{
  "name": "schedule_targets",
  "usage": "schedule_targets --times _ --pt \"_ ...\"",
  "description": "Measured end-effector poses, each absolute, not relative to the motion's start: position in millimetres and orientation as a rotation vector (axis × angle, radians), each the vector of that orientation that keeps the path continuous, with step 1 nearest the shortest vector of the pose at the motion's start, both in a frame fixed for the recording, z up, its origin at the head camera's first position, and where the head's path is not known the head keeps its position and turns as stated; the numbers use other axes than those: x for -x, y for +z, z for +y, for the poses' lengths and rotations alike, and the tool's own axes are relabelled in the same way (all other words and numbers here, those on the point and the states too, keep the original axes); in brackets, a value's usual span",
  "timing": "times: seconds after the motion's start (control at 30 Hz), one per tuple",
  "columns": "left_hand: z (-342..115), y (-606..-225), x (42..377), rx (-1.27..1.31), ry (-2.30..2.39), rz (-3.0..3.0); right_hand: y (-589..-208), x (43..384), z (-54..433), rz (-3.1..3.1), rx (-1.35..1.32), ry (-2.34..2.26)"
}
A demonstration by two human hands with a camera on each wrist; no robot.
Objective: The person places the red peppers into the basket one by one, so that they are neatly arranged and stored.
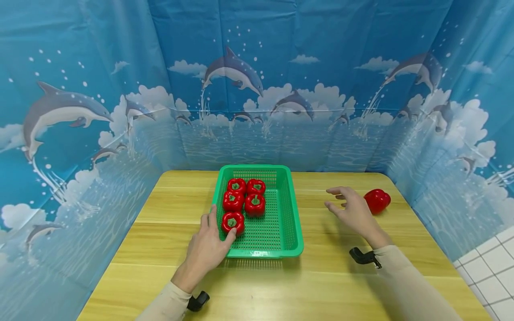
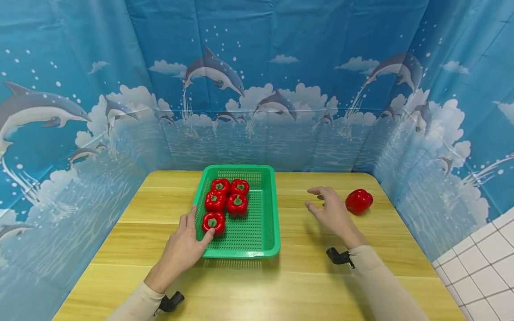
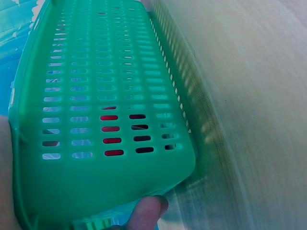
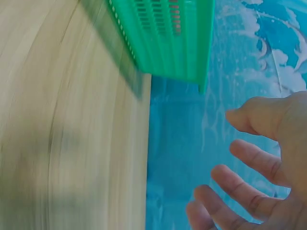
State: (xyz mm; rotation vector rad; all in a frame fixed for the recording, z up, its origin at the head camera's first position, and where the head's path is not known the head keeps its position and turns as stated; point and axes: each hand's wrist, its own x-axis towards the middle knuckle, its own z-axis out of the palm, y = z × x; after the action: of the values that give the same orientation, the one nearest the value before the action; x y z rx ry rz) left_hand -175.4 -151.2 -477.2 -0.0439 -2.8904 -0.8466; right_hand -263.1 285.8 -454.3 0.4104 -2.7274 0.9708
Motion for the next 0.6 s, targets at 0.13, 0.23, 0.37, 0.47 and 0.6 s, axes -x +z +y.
schedule_targets --times 0.13,0.23,0.37,0.47,0.6 --pt "-150.9 -476.3 175.3 0.042 -0.845 -2.891 -459.6 266.7 300.5 -2.710 -0.378 0.921" --pt "-150.8 -476.4 175.5 0.037 -0.846 -2.889 -461.6 269.5 309.8 -2.698 -0.352 0.892" --pt "-150.8 -476.2 175.6 0.035 -0.848 -2.892 -463.6 271.4 321.5 -2.693 -0.320 0.847" --pt "-151.2 -475.7 175.2 0.038 -0.852 -2.893 -465.6 272.6 330.3 -2.677 -0.309 0.837" --pt "-151.8 -475.8 175.2 0.042 -0.854 -2.893 -468.2 275.7 342.0 -2.634 -0.308 0.832"
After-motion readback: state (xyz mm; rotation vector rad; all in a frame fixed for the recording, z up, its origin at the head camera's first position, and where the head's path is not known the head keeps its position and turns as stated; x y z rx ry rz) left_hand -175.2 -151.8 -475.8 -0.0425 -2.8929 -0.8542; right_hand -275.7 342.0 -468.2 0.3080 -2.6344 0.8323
